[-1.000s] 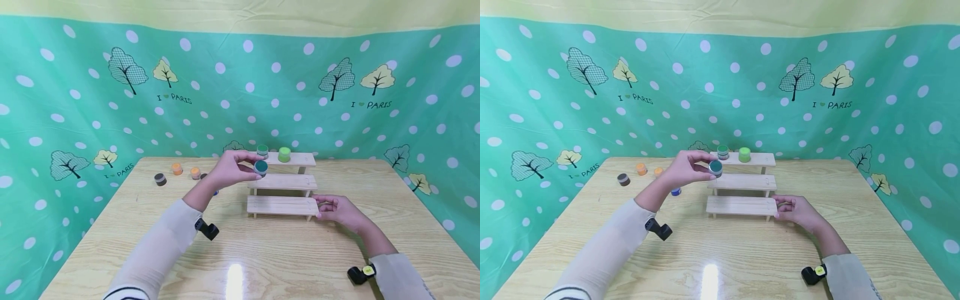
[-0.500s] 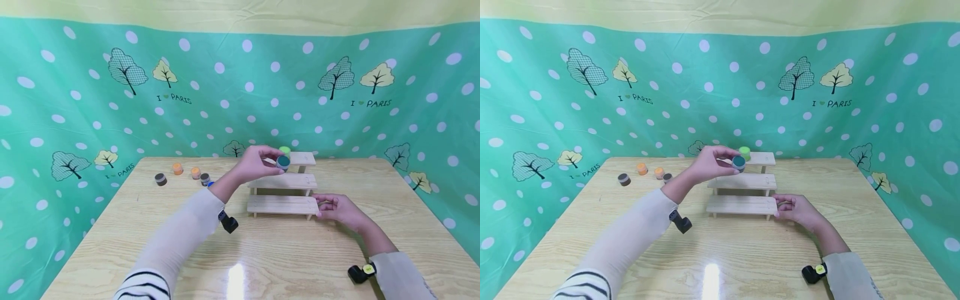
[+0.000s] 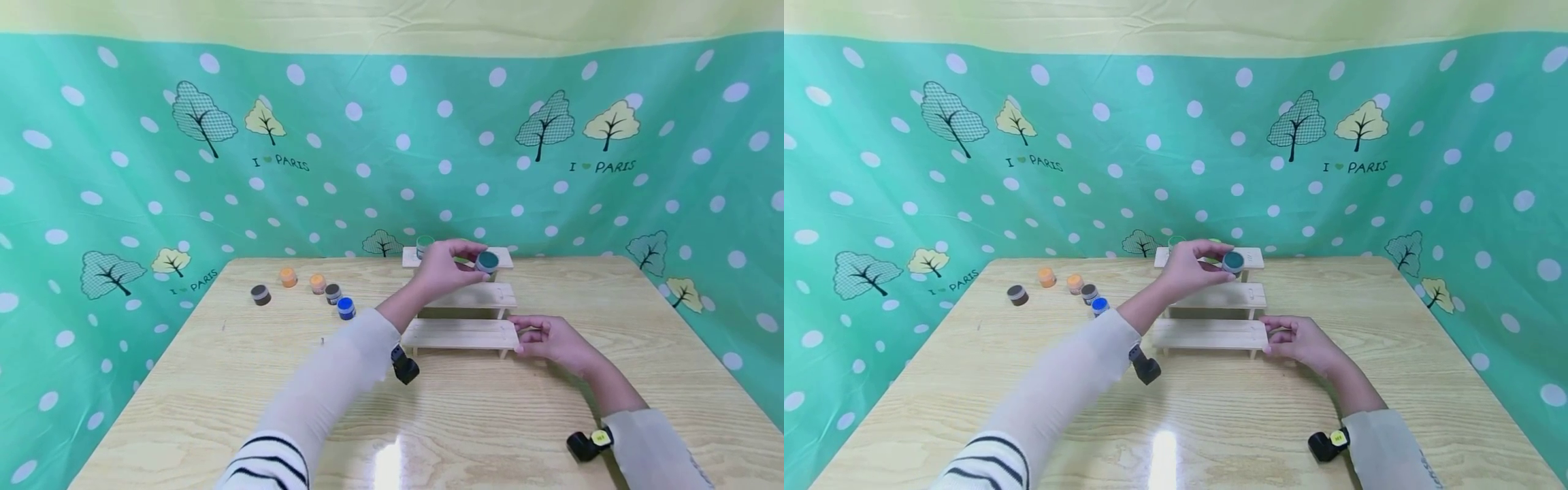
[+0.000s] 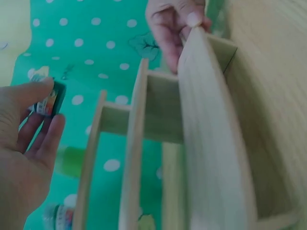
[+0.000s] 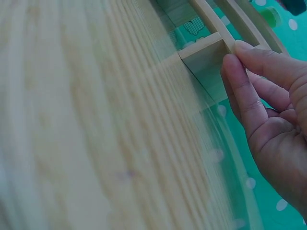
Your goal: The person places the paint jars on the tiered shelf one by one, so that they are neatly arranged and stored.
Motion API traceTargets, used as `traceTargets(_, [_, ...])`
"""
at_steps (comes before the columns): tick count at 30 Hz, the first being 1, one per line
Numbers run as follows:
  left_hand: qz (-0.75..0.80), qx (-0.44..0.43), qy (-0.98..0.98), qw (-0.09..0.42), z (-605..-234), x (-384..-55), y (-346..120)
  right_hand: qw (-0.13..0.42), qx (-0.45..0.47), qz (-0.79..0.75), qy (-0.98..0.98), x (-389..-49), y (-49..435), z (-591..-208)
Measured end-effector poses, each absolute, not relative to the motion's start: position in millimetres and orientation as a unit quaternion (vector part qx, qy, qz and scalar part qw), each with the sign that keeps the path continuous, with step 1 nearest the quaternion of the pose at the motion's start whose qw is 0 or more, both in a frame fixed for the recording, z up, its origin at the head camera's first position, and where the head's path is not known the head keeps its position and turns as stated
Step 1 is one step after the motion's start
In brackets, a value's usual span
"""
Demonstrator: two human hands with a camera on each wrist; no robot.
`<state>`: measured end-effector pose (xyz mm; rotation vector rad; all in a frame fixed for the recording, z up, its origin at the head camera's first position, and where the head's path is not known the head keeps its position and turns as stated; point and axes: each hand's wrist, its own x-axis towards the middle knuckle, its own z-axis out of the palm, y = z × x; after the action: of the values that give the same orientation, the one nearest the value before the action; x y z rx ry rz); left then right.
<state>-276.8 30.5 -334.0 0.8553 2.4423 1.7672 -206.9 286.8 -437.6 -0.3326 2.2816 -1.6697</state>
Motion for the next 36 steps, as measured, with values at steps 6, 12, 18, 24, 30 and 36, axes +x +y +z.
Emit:
traceTargets(6, [0.588, 0.242, 0.771, -0.045, -345.9, -272.6, 48.8, 0.146, -0.117, -0.587, 0.788, -206.7, 287.5, -438.2])
traceTargets(12, [0.584, 0.227, 0.774, -0.094, -356.4, -269.0, 65.1, 0.143, -0.119, -0.584, 0.790, -206.7, 287.3, -439.5])
traceTargets(18, [0.555, 0.209, 0.791, -0.152, -364.5, -270.5, 77.5, 0.139, -0.122, -0.581, 0.792, -207.1, 287.5, -439.8])
traceTargets(24, [0.530, 0.197, 0.800, -0.198, -371.6, -272.0, 86.2, 0.146, -0.130, -0.585, 0.787, -206.6, 288.1, -438.2])
traceTargets(30, [0.504, 0.170, 0.813, -0.236, -377.1, -272.3, 94.1, 0.146, -0.125, -0.589, 0.785, -205.0, 287.5, -436.3])
traceTargets(36, [0.482, 0.138, 0.827, -0.253, -381.0, -274.0, 99.8, 0.146, -0.120, -0.592, 0.783, -205.1, 287.2, -435.2])
